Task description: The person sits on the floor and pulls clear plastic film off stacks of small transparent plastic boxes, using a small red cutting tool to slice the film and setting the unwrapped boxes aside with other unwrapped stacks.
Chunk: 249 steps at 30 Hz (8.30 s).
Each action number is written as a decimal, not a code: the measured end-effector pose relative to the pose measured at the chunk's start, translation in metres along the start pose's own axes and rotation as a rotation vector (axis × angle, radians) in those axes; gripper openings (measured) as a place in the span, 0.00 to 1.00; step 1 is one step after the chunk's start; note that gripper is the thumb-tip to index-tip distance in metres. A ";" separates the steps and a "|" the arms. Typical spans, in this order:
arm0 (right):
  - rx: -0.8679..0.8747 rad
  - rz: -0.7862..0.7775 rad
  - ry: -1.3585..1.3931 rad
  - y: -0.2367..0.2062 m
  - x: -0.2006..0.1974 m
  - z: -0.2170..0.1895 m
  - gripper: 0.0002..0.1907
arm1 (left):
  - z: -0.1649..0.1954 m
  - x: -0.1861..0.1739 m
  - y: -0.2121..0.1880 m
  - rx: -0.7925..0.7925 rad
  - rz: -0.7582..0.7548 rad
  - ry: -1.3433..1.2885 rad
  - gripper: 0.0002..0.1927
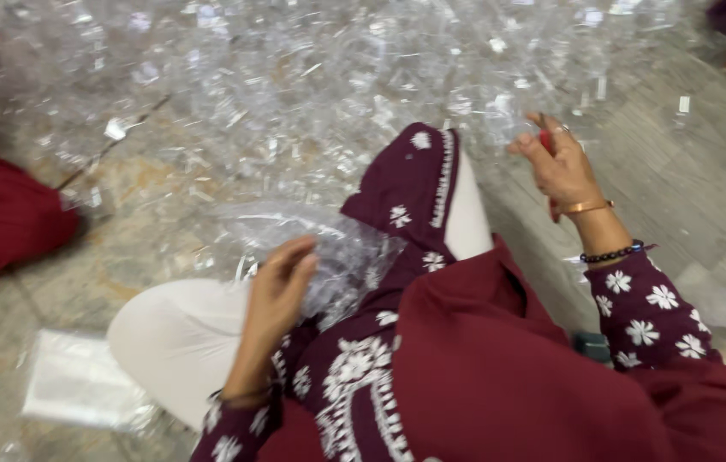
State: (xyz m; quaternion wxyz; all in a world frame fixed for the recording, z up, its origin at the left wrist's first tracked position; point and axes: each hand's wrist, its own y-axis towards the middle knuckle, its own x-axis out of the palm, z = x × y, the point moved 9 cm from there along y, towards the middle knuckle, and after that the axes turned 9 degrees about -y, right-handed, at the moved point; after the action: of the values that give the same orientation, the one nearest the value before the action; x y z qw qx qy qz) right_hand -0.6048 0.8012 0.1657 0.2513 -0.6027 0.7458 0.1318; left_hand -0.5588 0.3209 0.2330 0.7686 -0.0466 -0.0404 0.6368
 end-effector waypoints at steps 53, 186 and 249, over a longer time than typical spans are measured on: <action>-0.320 -0.581 -0.331 -0.090 0.225 -0.188 0.28 | 0.002 0.028 -0.060 0.370 -0.088 0.704 0.53; -0.452 -0.426 0.294 -0.050 0.197 -0.261 0.26 | 0.007 -0.006 0.023 -0.043 0.058 -0.993 0.42; -0.440 -0.189 -0.013 -0.064 0.124 -0.185 0.11 | -0.063 0.043 0.000 0.069 -0.351 0.770 0.53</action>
State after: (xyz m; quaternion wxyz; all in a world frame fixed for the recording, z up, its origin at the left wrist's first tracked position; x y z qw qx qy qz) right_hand -0.6013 0.5908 0.2613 0.1300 -0.7092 0.6379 0.2707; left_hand -0.5427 0.3623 0.1708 0.8255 -0.2477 0.2635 0.4333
